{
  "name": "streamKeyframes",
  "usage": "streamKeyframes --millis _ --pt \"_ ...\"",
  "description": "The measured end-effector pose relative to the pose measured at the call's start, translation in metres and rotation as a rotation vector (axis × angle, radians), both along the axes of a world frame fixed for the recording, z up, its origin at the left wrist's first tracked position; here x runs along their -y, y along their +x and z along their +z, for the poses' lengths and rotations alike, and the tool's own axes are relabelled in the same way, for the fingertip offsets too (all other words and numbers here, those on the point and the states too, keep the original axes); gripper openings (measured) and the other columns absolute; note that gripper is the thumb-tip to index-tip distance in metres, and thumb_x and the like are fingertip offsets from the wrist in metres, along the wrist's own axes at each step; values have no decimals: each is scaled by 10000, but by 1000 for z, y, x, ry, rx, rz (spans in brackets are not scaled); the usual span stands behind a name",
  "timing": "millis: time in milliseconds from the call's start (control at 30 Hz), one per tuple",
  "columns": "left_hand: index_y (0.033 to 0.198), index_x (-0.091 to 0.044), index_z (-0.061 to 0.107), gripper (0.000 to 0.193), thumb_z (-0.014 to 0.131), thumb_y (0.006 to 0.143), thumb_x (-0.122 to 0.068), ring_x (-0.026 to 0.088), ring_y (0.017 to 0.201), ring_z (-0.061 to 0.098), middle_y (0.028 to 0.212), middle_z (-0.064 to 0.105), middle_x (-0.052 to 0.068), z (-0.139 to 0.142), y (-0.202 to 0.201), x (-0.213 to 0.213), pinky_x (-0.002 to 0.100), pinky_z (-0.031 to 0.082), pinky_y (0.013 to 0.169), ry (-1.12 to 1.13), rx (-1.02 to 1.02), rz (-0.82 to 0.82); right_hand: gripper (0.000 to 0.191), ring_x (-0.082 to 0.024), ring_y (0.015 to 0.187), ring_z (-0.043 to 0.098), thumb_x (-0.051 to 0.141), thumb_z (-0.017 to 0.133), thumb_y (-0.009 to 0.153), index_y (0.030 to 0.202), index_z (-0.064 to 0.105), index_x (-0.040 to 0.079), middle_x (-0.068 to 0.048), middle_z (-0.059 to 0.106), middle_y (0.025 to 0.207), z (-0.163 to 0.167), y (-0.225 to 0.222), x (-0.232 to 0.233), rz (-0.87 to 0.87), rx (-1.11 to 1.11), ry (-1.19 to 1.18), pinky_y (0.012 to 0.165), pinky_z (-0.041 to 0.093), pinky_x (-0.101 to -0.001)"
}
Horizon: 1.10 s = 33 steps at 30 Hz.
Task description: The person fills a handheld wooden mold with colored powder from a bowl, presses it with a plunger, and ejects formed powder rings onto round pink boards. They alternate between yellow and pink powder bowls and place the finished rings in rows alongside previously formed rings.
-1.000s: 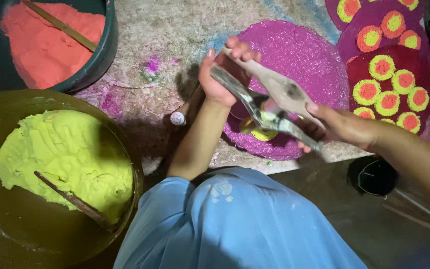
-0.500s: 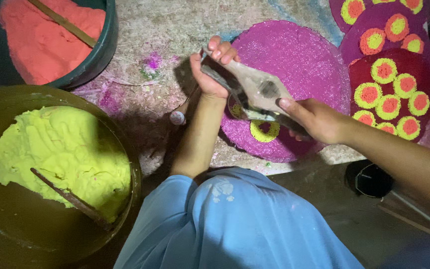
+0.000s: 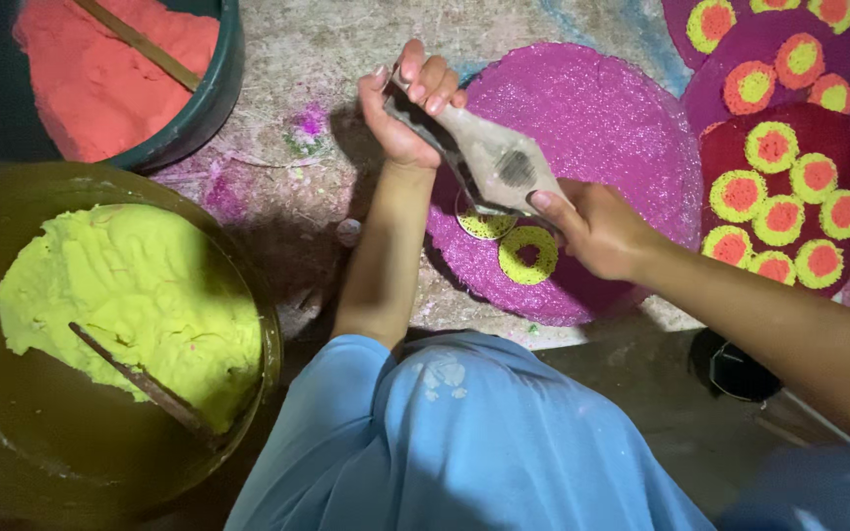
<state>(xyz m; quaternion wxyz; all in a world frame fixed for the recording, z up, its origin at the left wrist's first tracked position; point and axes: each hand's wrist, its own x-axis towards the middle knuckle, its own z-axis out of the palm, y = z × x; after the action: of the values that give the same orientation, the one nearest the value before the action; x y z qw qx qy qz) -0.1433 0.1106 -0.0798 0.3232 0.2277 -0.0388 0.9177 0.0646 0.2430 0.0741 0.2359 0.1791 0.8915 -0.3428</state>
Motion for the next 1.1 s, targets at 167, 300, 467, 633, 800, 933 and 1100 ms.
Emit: streamKeyframes --millis 167,300,467,633,800,933,1100 --pt "907 -189 487 277 489 947 -464 107 732 474 751 440 -67 -9 21 4 350 505 816 -67 107 56 771 -254 582 677 619 293 1013 1016 690 -41 -147 648 627 -4 7 -4 -76 143 -85 630 544 -432" --pt "900 -188 490 294 496 953 -477 119 728 475 763 445 -58 -12 40 -22 352 492 805 -89 202 59 759 -254 581 682 640 286 1008 1000 662 -20 -133 660 640 1 14 -23 -115 232 -8 610 557 -426" --pt "929 -177 515 268 482 933 -442 141 812 503 829 483 -33 -3 27 -41 351 475 860 -36 81 17 742 -254 616 645 623 349 1024 927 672 -38 -150 637 653 -3 17 -42 -110 56 73 643 504 -428" --pt "1073 -66 573 472 406 870 -458 216 943 595 1037 628 75 -12 22 -25 388 487 868 -548 355 64 585 -255 699 610 571 484 992 1051 650 13 -160 633 749 -17 20 -44 -108 -84 77 664 476 -447" --pt "1369 -55 391 554 568 947 -368 295 1155 446 1292 456 155 -14 59 18 478 381 975 -1335 -318 336 590 -186 754 590 574 507 1006 1113 623 5 -102 623 798 -27 27 -43 -93 -407 -28 688 482 -393" --pt "1549 -84 75 1066 803 822 -364 405 1418 172 1574 152 223 7 95 45 575 154 1128 -1821 -1176 40 744 -133 738 550 691 422 994 1291 607 34 -59 577 808 -37 43 -44 -137 -575 -228 651 463 -331" --pt "1559 -32 2 1241 866 791 -482 415 1567 102 1648 161 241 27 103 43 627 61 1263 -1806 -1665 15 870 -128 806 534 827 359 993 1232 575 18 -42 578 946 -52 79 -41 -231 -766 -420 688 434 -298"
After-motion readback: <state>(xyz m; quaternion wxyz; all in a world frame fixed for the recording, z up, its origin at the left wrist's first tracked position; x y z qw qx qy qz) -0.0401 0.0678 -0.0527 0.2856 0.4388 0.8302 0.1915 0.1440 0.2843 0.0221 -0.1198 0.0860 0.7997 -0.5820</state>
